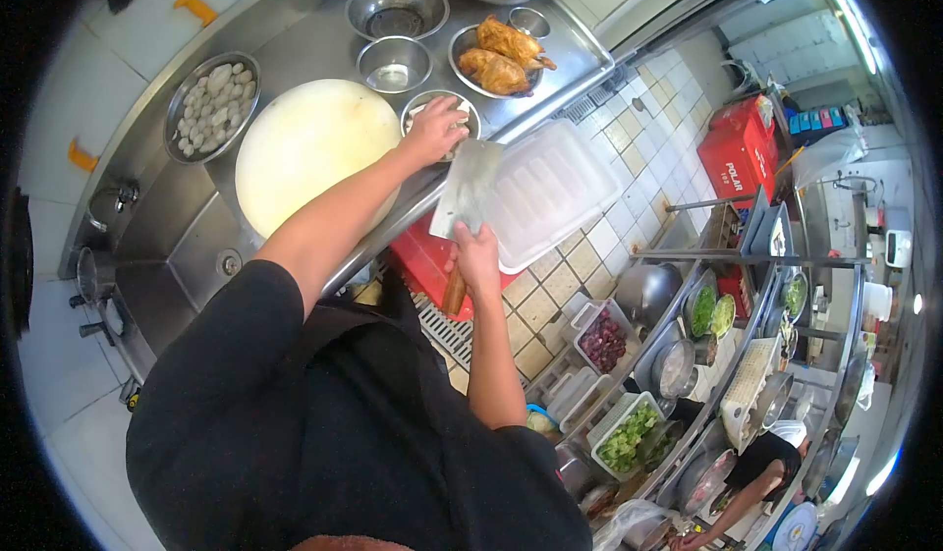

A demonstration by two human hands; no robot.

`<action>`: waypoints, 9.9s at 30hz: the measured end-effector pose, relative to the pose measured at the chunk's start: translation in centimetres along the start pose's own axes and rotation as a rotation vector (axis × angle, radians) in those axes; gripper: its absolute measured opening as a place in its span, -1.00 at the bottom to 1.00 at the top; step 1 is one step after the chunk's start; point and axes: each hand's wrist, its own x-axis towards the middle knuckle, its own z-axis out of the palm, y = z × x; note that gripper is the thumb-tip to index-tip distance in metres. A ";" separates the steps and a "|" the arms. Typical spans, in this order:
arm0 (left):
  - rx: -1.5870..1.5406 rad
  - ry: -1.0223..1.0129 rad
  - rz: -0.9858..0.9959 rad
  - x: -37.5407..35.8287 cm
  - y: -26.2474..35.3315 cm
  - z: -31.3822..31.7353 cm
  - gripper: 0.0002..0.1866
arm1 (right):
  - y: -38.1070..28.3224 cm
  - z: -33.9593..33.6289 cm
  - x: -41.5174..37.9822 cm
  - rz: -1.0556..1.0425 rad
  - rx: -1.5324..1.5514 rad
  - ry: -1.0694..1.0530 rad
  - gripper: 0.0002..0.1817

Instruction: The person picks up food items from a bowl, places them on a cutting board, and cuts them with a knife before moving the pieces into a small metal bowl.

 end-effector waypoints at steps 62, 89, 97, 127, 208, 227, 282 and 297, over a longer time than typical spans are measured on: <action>-0.061 0.259 -0.497 -12.0 -10.6 -32.4 -0.69 | 3.5 7.7 -0.9 -0.103 -0.786 -0.153 -0.60; 0.120 0.084 -0.212 -20.7 0.1 -17.4 -0.85 | -1.4 9.7 -5.6 -0.572 -1.430 -0.275 -0.79; 0.062 0.058 -0.282 -21.3 -0.2 -17.5 -0.86 | -0.9 10.0 -2.9 -0.489 -1.339 -0.294 -0.68; 0.090 -0.037 -0.265 2.7 0.9 -8.8 -0.37 | 4.4 4.9 -3.7 -0.019 -0.831 -0.097 -0.55; 0.374 -0.310 -0.396 -17.3 3.3 -18.8 -0.70 | 4.0 6.9 1.5 0.135 -0.153 -0.414 -0.68; 0.326 -0.333 -0.476 -17.5 2.4 -18.7 -0.68 | 4.3 8.4 1.3 0.128 -0.187 -0.491 -0.63; 0.184 -0.156 -0.459 -21.1 0.1 -20.2 -0.75 | 4.8 10.5 -0.7 0.142 -0.490 -0.563 -0.61; 0.158 0.068 -0.568 -23.3 1.3 -19.7 -0.66 | 2.1 13.2 -5.2 -0.295 -1.166 -0.420 -0.67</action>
